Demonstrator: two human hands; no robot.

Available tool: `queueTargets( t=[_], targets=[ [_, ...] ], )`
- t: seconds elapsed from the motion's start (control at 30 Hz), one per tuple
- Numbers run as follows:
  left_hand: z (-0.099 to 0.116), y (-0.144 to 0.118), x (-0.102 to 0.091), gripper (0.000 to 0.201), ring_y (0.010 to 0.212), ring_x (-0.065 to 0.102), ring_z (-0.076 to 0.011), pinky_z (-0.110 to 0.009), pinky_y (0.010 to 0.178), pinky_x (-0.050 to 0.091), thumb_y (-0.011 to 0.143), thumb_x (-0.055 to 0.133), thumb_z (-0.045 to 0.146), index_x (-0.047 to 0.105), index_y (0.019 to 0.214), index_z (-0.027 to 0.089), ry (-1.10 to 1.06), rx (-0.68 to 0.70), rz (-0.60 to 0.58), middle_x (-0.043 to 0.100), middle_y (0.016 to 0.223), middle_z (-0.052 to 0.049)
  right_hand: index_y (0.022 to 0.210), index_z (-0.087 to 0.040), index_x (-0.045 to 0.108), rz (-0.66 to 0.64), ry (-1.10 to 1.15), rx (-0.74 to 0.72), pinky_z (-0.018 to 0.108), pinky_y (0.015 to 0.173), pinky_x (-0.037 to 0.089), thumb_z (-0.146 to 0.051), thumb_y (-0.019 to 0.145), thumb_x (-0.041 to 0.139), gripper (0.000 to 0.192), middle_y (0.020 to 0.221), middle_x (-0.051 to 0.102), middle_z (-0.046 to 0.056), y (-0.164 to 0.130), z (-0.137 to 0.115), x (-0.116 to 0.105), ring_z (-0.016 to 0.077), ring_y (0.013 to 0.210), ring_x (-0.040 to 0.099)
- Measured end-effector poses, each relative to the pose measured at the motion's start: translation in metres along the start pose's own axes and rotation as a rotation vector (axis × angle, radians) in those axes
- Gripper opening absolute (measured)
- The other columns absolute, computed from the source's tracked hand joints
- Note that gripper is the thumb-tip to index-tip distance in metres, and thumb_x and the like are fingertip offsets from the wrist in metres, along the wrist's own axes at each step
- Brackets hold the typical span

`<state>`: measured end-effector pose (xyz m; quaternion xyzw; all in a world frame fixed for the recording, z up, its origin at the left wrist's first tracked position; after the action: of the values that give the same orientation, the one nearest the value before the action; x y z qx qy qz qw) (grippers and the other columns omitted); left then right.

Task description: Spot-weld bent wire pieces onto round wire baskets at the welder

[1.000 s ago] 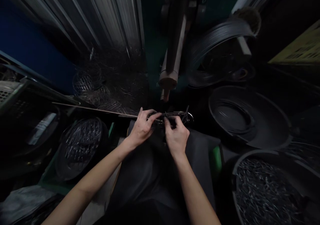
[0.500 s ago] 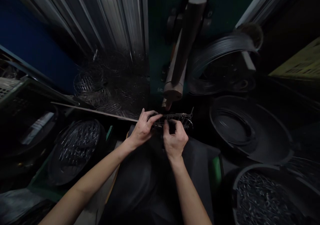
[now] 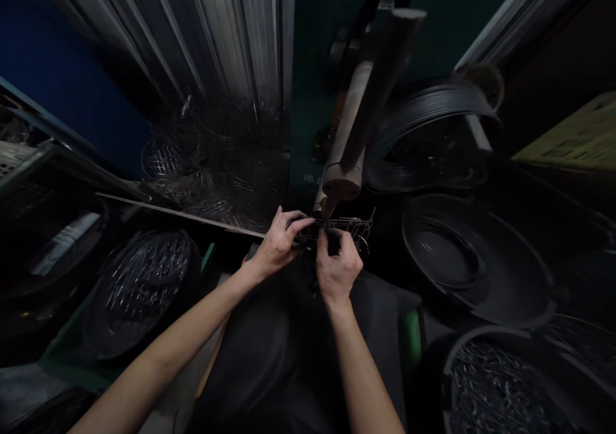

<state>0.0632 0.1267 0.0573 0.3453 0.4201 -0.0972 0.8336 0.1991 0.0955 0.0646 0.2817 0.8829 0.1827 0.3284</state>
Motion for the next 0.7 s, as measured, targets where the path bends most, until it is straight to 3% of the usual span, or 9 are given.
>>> queueTargets(
  t=[0.33,0.5,0.7],
  targets=[
    [0.0014,0.0065,-0.0007,0.049,0.116,0.049,-0.0226,-0.058,0.110,0.027,0.083,0.048,0.010,0.040,0.130,0.022,0.062,0.002,-0.010,0.049,0.121,-0.010,0.084,-0.016,0.062,0.019,-0.028,0.001,0.025,0.068,0.047,-0.040,0.085,0.056,0.025,0.078,0.067,0.005,0.0036,0.0016,0.0011,0.0155,0.071,0.062],
    [0.0018,0.0059,-0.0011,0.045,0.115,0.050,-0.0225,-0.059,0.109,0.028,0.086,0.045,0.011,0.040,0.130,0.021,0.085,0.035,0.038,0.049,0.121,-0.010,0.090,-0.015,0.063,-0.026,0.002,-0.015,0.026,0.071,0.047,-0.040,0.087,0.054,0.027,0.083,0.067,0.006,0.0005,0.0030,0.0010,0.0156,0.074,0.062],
    [-0.0038,0.0047,-0.0001,0.046,0.112,0.052,-0.0228,-0.060,0.107,0.030,0.085,0.051,0.017,0.034,0.127,0.023,0.029,0.133,0.112,0.051,0.119,-0.009,0.084,-0.016,0.063,-0.085,-0.033,-0.099,0.027,0.071,0.047,-0.039,0.092,0.047,0.029,0.078,0.065,0.005,-0.0038,0.0062,0.0020,0.0150,0.072,0.060]
  ],
)
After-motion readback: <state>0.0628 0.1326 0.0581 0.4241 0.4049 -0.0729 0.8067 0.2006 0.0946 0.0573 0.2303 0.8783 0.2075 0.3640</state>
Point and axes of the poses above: each hand's wrist, its own y-axis towards the middle knuckle, its own x-axis out of the palm, z = x × y, the point moved 5 cm from there along y, towards the middle knuckle
